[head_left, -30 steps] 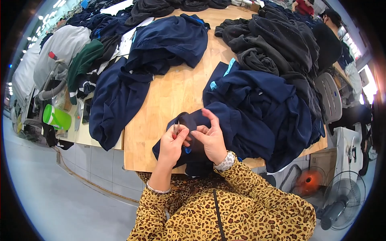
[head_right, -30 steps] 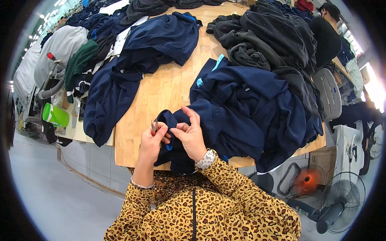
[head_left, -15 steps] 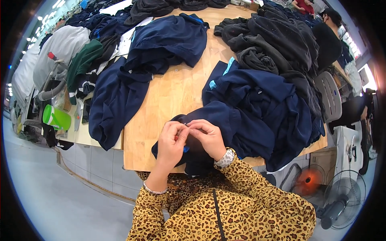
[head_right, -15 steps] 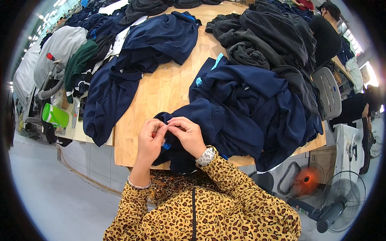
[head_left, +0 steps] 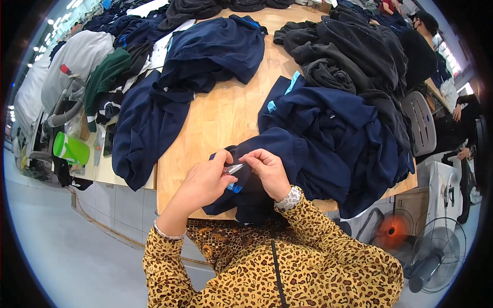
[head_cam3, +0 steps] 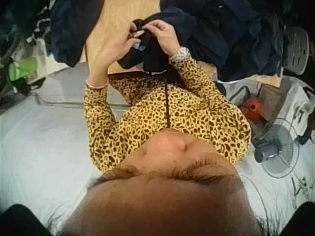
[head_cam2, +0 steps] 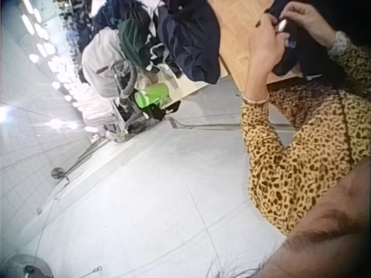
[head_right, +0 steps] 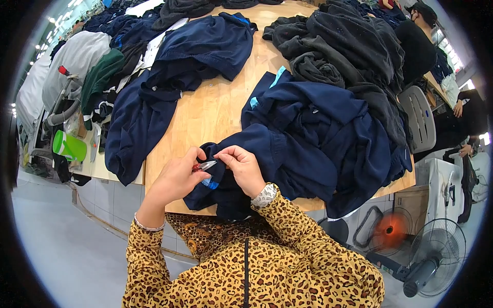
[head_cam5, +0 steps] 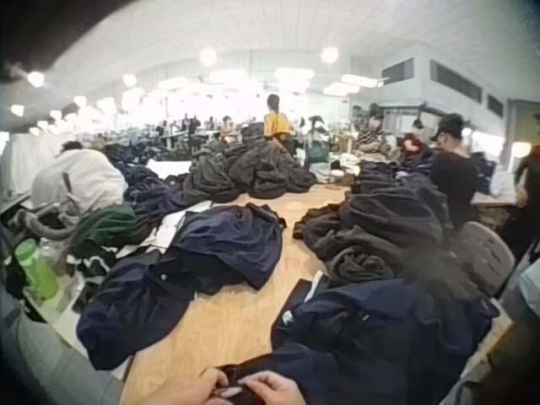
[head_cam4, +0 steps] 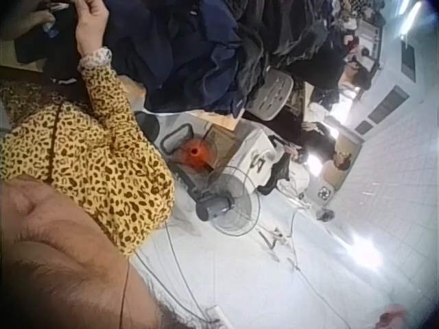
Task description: Trimming loose threads and excess material from navy blue shorts using thread snips.
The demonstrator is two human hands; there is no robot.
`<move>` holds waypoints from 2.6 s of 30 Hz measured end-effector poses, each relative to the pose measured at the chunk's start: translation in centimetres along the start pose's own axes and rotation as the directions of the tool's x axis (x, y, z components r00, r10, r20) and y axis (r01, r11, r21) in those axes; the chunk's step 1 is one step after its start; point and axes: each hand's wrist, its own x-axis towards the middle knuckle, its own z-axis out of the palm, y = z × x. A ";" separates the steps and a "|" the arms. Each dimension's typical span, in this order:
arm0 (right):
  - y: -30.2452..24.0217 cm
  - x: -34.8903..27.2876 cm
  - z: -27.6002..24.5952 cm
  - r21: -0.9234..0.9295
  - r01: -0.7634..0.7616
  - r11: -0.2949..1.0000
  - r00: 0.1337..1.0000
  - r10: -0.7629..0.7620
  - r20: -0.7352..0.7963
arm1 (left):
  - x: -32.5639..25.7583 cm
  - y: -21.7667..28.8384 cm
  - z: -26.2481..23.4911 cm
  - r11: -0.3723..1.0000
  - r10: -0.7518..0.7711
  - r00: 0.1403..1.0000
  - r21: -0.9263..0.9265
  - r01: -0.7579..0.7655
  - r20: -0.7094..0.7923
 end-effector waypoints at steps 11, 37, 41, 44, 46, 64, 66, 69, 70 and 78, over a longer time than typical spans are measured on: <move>-0.1 0.0 0.3 -0.006 0.069 0.998 0.997 -0.068 0.025 | 0.8 1.3 -0.7 0.993 -0.040 0.995 0.115 0.029 0.095; 0.2 -3.2 -0.6 -0.013 0.229 0.973 0.968 -0.229 -0.103 | 2.1 0.2 7.6 0.297 -0.430 0.896 -0.954 0.023 -0.112; -0.1 -3.5 -0.5 0.035 0.224 0.974 0.973 -0.222 -0.056 | 2.1 -0.2 8.1 0.282 -0.432 0.884 -0.958 -0.055 -0.178; 0.3 -3.5 -1.2 -0.120 0.215 0.969 0.976 -0.218 -0.008 | 2.1 -0.3 7.9 0.123 -0.451 0.889 -0.992 -0.027 -0.080; 0.3 -3.7 -0.9 -0.198 0.224 0.954 0.970 -0.238 -0.050 | 2.1 -0.3 8.0 0.095 -0.461 0.886 -0.995 -0.013 -0.055; 0.3 -2.4 -0.6 0.214 0.041 0.976 0.986 -0.005 -0.167 | -2.3 2.1 4.3 0.995 0.099 0.923 0.008 -0.103 -0.371; 0.4 -2.4 -0.3 0.235 0.051 0.971 0.985 -0.010 -0.172 | -2.7 2.9 4.6 0.991 0.122 0.915 0.090 -0.094 -0.384; 0.3 -2.4 -0.1 0.218 0.039 0.975 0.984 0.000 -0.175 | -2.5 3.1 5.1 0.968 0.153 0.937 0.238 -0.078 -0.315; 0.4 -2.4 0.0 0.217 0.040 0.975 0.984 -0.001 -0.176 | -2.4 3.1 5.3 0.968 0.154 0.936 0.238 -0.079 -0.315; 0.2 -2.6 0.3 0.094 0.119 0.988 0.977 -0.100 -0.186 | -1.7 3.1 5.8 0.951 0.135 0.935 0.307 -0.030 -0.328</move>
